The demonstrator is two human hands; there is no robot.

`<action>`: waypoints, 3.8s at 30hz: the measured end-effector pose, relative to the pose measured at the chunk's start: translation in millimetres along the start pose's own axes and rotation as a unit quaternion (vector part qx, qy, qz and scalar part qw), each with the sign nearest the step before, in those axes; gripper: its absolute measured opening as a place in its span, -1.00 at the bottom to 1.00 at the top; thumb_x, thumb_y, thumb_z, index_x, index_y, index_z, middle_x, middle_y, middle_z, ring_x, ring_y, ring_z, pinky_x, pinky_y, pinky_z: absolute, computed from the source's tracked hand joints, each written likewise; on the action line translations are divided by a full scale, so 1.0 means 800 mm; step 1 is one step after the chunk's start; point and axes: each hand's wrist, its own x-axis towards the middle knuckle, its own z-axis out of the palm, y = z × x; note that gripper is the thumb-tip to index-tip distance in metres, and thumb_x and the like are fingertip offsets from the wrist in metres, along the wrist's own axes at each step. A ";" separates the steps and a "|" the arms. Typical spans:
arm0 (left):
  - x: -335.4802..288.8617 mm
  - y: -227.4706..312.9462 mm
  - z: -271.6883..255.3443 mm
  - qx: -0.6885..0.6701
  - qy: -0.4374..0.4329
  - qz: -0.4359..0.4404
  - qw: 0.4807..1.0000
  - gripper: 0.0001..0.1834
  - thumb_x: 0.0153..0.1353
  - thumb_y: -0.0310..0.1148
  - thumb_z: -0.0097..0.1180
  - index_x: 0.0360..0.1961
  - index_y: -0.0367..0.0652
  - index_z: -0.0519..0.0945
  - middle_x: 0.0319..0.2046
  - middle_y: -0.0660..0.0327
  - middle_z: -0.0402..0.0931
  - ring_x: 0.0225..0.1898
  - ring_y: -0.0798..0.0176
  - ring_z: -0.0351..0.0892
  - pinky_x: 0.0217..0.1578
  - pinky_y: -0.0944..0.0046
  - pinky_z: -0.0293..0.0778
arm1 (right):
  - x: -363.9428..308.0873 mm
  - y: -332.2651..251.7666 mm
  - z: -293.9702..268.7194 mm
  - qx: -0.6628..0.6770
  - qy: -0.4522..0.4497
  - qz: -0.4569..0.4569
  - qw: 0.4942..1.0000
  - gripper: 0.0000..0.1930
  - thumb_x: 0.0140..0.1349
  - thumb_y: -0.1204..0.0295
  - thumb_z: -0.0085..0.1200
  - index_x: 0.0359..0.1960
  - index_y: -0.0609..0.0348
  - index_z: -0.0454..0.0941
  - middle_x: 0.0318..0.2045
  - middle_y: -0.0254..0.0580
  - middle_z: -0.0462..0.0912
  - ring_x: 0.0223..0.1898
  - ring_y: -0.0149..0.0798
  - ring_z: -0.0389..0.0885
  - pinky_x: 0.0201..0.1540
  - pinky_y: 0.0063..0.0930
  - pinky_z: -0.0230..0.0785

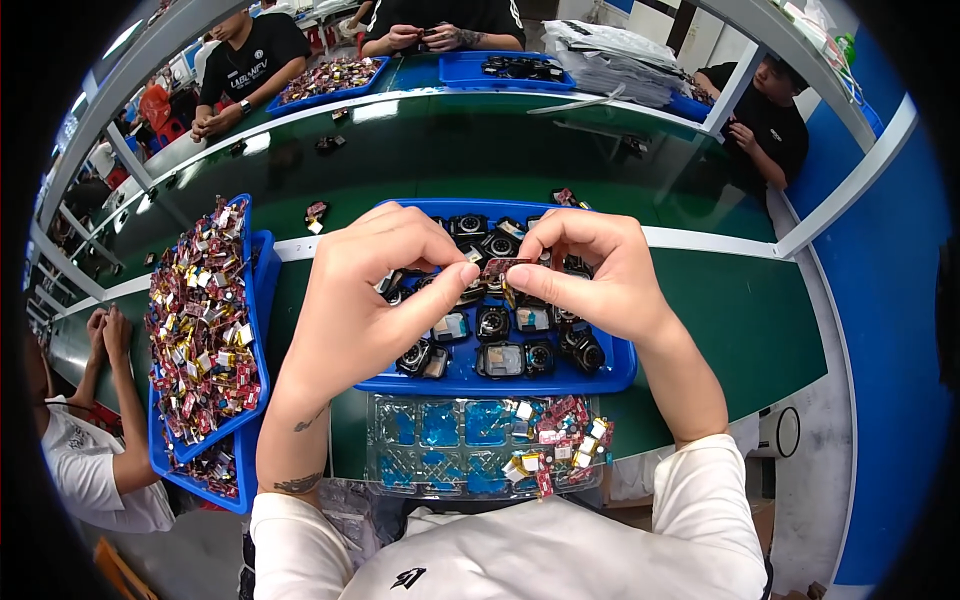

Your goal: Assembling small electronic components, specifically batteries into black plastic housings, on a production line.

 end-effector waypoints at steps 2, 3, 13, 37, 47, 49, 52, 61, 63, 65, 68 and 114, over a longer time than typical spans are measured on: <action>-0.001 -0.003 0.004 0.019 0.018 0.014 1.000 -0.93 -0.02 -0.54 0.24 -0.52 -0.28 0.58 -0.52 0.22 0.54 -0.45 0.35 0.46 -0.38 0.38 0.32 | -0.003 0.004 -0.002 0.035 0.001 0.024 0.999 -0.87 0.05 0.45 0.27 -0.45 0.24 0.60 -0.52 -0.41 0.60 -0.54 -0.63 0.42 -0.49 -0.73 0.25; 0.001 0.001 0.006 0.020 0.019 0.018 0.999 -0.93 -0.02 -0.54 0.24 -0.52 -0.28 0.58 -0.52 0.22 0.54 -0.45 0.35 0.46 -0.38 0.38 0.32 | -0.004 0.004 -0.002 0.052 0.001 0.031 0.998 -0.87 0.06 0.44 0.27 -0.44 0.23 0.60 -0.52 -0.42 0.60 -0.54 -0.64 0.42 -0.49 -0.74 0.25; -0.008 0.007 0.013 -0.163 -0.019 -0.098 0.982 -0.84 -0.06 -0.61 0.26 -0.46 -0.27 0.51 -0.44 0.19 0.58 -0.33 0.40 0.54 -0.25 0.39 0.41 | -0.001 -0.008 -0.013 0.166 -0.079 0.064 0.981 -0.85 0.05 0.54 0.25 -0.31 0.25 0.66 -0.44 -0.33 0.63 -0.46 -0.60 0.49 -0.43 -0.73 0.31; -0.010 0.001 0.022 -0.219 -0.041 -0.203 0.953 -0.90 0.14 -0.49 0.20 -0.39 -0.33 0.58 -0.48 0.25 0.57 -0.43 0.47 0.54 -0.39 0.49 0.45 | -0.009 -0.011 -0.005 0.108 0.000 0.002 0.994 -0.93 0.08 0.55 0.20 -0.42 0.32 0.65 -0.50 -0.24 0.63 -0.59 -0.56 0.50 -0.57 -0.73 0.26; -0.010 -0.003 0.022 -0.234 -0.054 -0.198 0.950 -0.88 0.18 -0.48 0.16 -0.36 -0.35 0.56 -0.45 0.23 0.57 -0.41 0.46 0.55 -0.35 0.44 0.50 | -0.005 -0.009 -0.006 0.222 -0.057 0.127 0.965 -0.88 0.11 0.48 0.21 -0.40 0.31 0.62 -0.51 -0.24 0.63 -0.50 -0.51 0.56 -0.46 -0.67 0.40; -0.009 -0.001 0.021 -0.271 -0.085 -0.196 0.938 -0.87 0.18 -0.46 0.16 -0.36 -0.35 0.56 -0.43 0.23 0.56 -0.42 0.45 0.54 -0.36 0.44 0.50 | -0.004 -0.007 -0.005 0.232 -0.070 0.135 0.961 -0.87 0.13 0.46 0.20 -0.39 0.29 0.62 -0.52 -0.26 0.63 -0.49 -0.50 0.56 -0.45 -0.65 0.41; -0.008 0.010 0.011 -0.301 -0.088 -0.200 0.928 -0.87 0.19 -0.47 0.15 -0.38 -0.35 0.55 -0.45 0.23 0.53 -0.44 0.43 0.54 -0.38 0.43 0.50 | -0.003 -0.001 0.001 0.169 -0.015 0.114 0.979 -0.86 0.11 0.44 0.23 -0.41 0.28 0.62 -0.53 -0.32 0.61 -0.51 -0.55 0.53 -0.47 -0.69 0.36; -0.008 0.002 -0.006 -0.320 0.003 -0.127 0.939 -0.88 0.16 -0.45 0.17 -0.38 -0.31 0.55 -0.45 0.30 0.49 -0.42 0.51 0.47 -0.39 0.51 0.41 | -0.008 0.014 0.030 -0.145 -0.276 -0.080 0.947 -0.85 0.11 0.42 0.08 -0.31 0.21 0.57 -0.38 -0.16 0.58 -0.29 -0.10 0.57 -0.24 -0.23 0.40; -0.008 0.002 -0.004 -0.313 0.003 -0.129 0.941 -0.89 0.16 -0.46 0.17 -0.39 -0.32 0.55 -0.45 0.31 0.48 -0.42 0.51 0.46 -0.40 0.51 0.41 | -0.011 0.009 0.029 -0.199 -0.322 0.007 0.926 -0.75 0.09 0.45 0.11 -0.17 0.18 0.56 -0.33 -0.18 0.53 -0.30 -0.13 0.54 -0.25 -0.29 0.38; -0.007 0.005 -0.003 -0.279 -0.003 -0.136 0.951 -0.89 0.16 -0.48 0.16 -0.41 -0.32 0.55 -0.47 0.30 0.48 -0.42 0.52 0.46 -0.40 0.51 0.41 | -0.016 0.020 0.027 -0.295 -0.329 0.007 0.897 -0.73 0.06 0.44 0.14 -0.17 0.17 0.56 -0.31 -0.20 0.52 -0.26 -0.13 0.55 -0.25 -0.28 0.39; -0.007 0.003 -0.003 -0.271 -0.014 -0.117 0.956 -0.91 0.14 -0.50 0.15 -0.44 -0.31 0.55 -0.42 0.27 0.48 -0.42 0.51 0.46 -0.39 0.52 0.40 | -0.017 0.030 0.032 -0.384 -0.337 0.015 0.859 -0.71 -0.01 0.44 0.20 -0.20 0.18 0.56 -0.31 -0.20 0.53 -0.23 -0.13 0.57 -0.24 -0.25 0.39; -0.013 0.000 0.037 0.002 0.110 -0.099 0.989 -0.95 -0.03 -0.51 0.18 -0.56 -0.27 0.62 -0.07 0.06 0.58 -0.01 0.22 0.45 0.05 0.22 0.29 | -0.011 -0.009 0.043 0.205 0.081 0.070 0.973 -0.85 0.19 0.58 0.08 -0.22 0.33 0.41 -0.25 -0.16 0.50 -0.21 -0.37 0.57 -0.28 -0.45 0.64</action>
